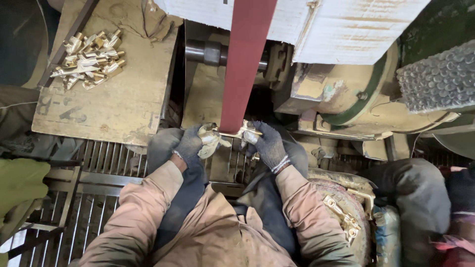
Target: The person sits on the floor and uses a belt sander to smooth the edges of small brass-colored metal parts. They hold each part with gloved hands, press it against the moving belt, rotate it to sand different sides, and then place the finished part on a nearby cardboard sheet.
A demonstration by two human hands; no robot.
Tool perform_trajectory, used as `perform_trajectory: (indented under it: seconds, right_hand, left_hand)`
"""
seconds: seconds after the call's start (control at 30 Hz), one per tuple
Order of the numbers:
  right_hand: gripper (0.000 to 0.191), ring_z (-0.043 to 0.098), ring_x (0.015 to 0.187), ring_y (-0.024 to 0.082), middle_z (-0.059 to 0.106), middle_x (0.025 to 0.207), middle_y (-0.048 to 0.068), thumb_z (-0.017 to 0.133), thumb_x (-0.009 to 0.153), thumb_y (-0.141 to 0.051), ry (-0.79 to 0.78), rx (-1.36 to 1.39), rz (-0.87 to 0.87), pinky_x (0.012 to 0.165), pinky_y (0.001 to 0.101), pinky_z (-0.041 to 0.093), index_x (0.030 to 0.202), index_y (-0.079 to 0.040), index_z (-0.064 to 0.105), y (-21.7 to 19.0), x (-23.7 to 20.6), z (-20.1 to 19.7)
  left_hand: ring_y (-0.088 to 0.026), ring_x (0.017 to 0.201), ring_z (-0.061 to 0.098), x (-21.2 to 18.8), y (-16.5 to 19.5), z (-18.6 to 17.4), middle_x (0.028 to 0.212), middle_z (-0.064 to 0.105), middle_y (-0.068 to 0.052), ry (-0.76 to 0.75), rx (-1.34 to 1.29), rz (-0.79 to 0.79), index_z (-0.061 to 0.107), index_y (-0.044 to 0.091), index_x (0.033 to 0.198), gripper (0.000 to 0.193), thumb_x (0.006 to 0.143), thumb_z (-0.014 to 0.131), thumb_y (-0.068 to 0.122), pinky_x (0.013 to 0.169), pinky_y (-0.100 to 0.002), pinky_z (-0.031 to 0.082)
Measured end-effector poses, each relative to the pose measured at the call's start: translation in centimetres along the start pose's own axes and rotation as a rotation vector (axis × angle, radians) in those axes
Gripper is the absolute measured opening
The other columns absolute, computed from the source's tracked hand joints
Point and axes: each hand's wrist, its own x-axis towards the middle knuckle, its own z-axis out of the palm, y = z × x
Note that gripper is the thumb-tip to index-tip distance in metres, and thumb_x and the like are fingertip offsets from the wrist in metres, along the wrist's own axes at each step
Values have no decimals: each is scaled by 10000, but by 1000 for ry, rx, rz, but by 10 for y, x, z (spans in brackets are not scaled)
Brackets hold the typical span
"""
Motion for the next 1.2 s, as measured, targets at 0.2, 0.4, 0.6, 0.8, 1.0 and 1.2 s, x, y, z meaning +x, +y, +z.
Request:
perform_trajectory:
  seconds: [0.2,0.4,0.6,0.8,1.0,1.2]
  right_hand:
    - [290,674,550,152,701,730,91,666,963,-179,63,30,86,426,281,517,1139,52,660,-5,1,11]
    - [309,626,448,194,664,632,126,680,952,-222,120,45,178,362,309,465,1051,69,639,-5,9,19]
    - [324,601,418,219,662,627,152,681,953,-222,155,41,252,367,319,464,1025,91,636,-10,12,19]
    - [319,639,608,115,701,820,73,662,955,-161,49,67,-62,553,255,553,1232,-4,640,-8,-10,13]
    - [276,655,581,146,698,774,96,660,965,-142,94,85,46,497,281,541,1192,15,656,2,3,12]
    - [264,631,480,221,670,676,144,637,961,-182,145,100,237,427,318,508,1117,28,674,4,24,6]
  left_hand:
    - [-183,666,703,-1,11,12,866,725,-126,56,-168,-71,676,-50,1062,191,872,684,-52,576,-273,558]
    - [-197,715,730,11,8,10,885,732,-152,84,-375,-139,679,-82,1035,172,869,644,-54,623,-262,577]
    - [-203,653,682,8,7,5,850,715,-169,24,-255,-145,688,-69,1065,190,891,657,1,546,-276,542]
    - [-196,784,720,-6,12,6,951,718,-134,-16,-81,-52,650,-53,1149,297,853,682,-61,676,-294,591]
    - [-232,871,744,2,5,3,984,719,-150,-24,-178,-52,636,-57,1171,299,873,641,-48,740,-296,604]
    - [-256,734,702,9,-1,1,941,699,-163,-89,-279,-124,633,-60,1149,245,909,588,-40,581,-281,527]
